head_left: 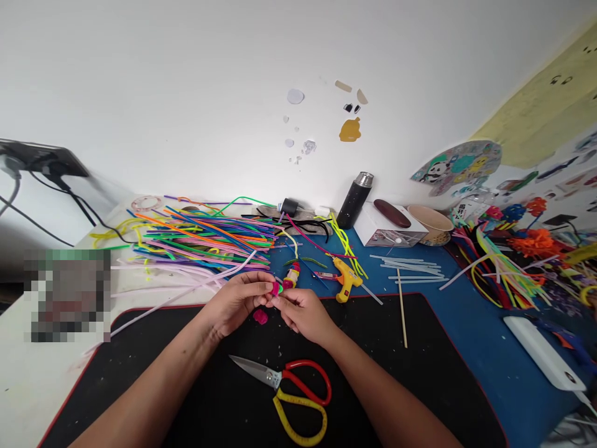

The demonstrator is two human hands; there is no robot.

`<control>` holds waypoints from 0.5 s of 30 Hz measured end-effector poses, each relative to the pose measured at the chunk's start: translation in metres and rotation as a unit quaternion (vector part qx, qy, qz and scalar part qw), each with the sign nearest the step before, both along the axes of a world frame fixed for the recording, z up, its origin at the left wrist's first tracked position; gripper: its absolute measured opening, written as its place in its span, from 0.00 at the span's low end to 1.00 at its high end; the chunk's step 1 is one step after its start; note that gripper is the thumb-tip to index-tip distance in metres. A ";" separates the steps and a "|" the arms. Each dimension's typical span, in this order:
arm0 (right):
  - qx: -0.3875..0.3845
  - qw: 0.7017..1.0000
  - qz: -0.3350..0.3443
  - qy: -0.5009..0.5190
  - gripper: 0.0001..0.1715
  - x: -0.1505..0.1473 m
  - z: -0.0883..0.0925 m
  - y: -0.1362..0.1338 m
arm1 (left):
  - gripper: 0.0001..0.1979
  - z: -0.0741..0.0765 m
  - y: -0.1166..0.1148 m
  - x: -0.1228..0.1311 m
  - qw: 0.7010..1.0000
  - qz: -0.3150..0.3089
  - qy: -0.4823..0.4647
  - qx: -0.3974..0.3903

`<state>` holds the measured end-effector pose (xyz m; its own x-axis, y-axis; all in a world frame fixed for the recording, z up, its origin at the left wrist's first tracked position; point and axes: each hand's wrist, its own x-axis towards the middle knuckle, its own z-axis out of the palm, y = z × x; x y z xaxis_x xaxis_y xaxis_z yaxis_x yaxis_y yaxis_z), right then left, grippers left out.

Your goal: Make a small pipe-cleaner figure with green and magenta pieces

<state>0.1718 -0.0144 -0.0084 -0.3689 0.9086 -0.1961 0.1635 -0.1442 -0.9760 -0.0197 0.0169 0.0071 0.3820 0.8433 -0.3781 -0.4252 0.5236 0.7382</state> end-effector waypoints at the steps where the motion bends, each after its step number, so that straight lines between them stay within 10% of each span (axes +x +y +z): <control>1: 0.001 1.000 0.004 -0.007 0.31 0.003 0.000 0.001 | 0.13 0.001 0.000 -0.001 1.000 -0.015 0.011 0.005; 15: 0.123 0.954 0.122 -0.243 0.18 0.031 0.023 0.012 | 0.09 0.006 -0.003 -0.004 0.951 -0.202 0.202 0.120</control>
